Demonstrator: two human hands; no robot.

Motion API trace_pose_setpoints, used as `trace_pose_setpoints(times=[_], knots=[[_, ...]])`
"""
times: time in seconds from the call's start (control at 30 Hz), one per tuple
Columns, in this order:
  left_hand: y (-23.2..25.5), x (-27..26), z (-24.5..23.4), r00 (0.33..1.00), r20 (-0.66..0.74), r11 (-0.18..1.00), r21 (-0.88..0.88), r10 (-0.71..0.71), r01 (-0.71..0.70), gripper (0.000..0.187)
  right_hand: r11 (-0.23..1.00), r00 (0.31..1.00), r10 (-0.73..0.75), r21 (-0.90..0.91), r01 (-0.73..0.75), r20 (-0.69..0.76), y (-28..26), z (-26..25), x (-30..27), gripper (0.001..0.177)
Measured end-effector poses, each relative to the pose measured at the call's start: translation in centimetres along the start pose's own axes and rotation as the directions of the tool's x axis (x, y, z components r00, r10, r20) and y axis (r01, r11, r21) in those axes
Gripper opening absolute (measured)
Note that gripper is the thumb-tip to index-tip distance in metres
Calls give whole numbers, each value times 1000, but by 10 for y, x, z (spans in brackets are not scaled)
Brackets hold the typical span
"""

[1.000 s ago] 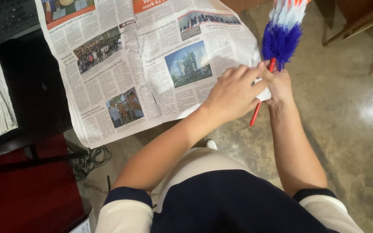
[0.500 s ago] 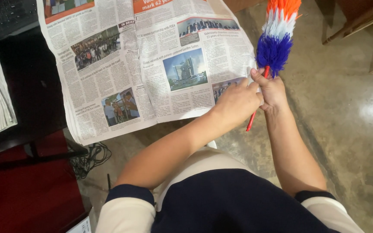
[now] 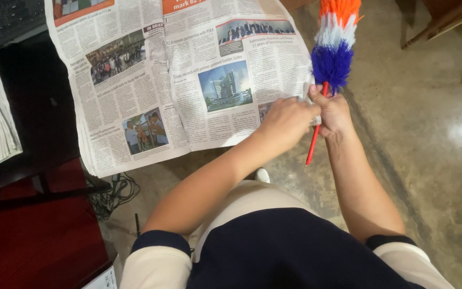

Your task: Dusting a stack of newspapers with a multi-colored duster.

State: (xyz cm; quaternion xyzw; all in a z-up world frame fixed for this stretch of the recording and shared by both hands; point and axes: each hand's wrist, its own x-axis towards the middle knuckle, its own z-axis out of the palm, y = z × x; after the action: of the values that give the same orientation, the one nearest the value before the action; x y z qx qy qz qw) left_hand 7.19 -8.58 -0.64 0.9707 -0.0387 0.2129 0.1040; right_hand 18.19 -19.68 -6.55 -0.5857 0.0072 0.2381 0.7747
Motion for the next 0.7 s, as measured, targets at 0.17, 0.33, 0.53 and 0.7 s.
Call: trace_pose_setpoints(times=[0.17, 0.33, 0.53, 0.7], knots=[[-20, 1, -26, 852, 483, 762, -469, -202, 447, 47, 998, 998, -9, 56, 6, 63, 9, -9, 10, 21], [-35, -1, -7, 819, 501, 620, -557, -280, 552, 29, 998, 1000, 6, 59, -7, 16, 10, -10, 4, 22], [-43, 3, -12, 813, 322, 553, -607, -485, 571, 23, 995, 1000, -11, 101, 14, -25, 17, -11, 12, 24], [-33, 12, -45, 743, 199, 421, -718, -639, 554, 26, 996, 997, -12, 83, 19, -79, 20, -5, 10, 26]])
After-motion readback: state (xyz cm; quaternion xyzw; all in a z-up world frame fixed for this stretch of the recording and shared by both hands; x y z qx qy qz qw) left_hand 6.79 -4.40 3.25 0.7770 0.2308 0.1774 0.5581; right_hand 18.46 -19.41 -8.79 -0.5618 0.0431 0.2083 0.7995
